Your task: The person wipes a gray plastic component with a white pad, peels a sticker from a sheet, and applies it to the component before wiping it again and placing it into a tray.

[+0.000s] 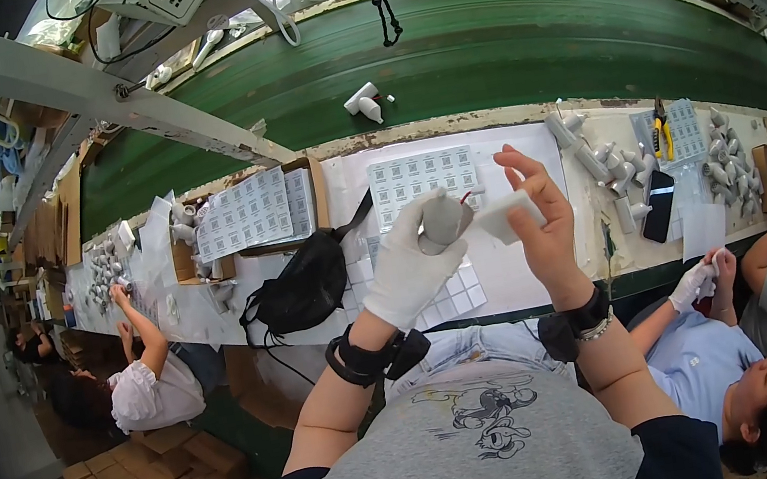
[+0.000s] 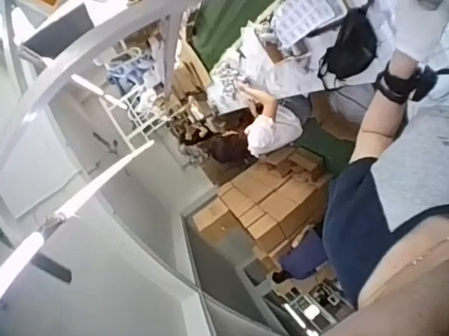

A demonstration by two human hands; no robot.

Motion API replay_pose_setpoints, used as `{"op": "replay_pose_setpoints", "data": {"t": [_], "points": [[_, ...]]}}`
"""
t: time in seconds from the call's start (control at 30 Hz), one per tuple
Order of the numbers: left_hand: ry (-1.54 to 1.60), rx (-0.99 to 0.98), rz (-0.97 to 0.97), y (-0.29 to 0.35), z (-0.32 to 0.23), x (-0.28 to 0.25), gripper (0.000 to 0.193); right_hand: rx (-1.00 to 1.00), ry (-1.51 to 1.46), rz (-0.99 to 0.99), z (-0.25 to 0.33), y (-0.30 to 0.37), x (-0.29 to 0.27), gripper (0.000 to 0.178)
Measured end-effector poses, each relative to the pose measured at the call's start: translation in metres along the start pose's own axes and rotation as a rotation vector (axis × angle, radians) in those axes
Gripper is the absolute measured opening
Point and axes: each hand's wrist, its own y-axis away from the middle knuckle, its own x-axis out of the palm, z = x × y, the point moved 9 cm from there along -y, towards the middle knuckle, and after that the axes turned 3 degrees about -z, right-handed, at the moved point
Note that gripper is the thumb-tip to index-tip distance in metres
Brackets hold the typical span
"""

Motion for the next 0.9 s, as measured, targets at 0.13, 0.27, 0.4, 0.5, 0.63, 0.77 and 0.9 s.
{"op": "replay_pose_setpoints", "data": {"t": [0.13,0.27,0.4,0.5,0.63,0.77,0.9], "points": [[-0.373,0.046,0.019,0.001,-0.026,0.003,0.046,-0.182,0.184,0.123,0.029,-0.004,0.021,0.018],[-0.467,0.062,0.106,0.005,-0.022,0.009,0.041,-0.088,0.167,0.196,0.007,0.003,0.039,0.02],[-0.57,0.114,0.131,0.007,-0.024,0.009,0.036,-0.121,0.268,0.18,-0.001,0.003,0.047,0.02],[-0.663,0.123,0.101,0.009,-0.024,0.01,0.034,-0.1,0.374,0.111,-0.008,0.004,0.048,0.018],[-0.803,0.087,0.015,0.006,-0.028,0.012,0.032,0.118,0.421,-0.029,-0.025,-0.002,0.04,0.016],[-0.888,0.055,-0.046,0.004,-0.024,0.002,0.032,0.227,0.247,-0.04,-0.039,0.0,0.036,0.014],[-0.839,0.145,-0.012,0.003,-0.025,-0.005,0.029,0.102,-0.014,0.067,-0.028,0.009,0.042,0.016]]}}
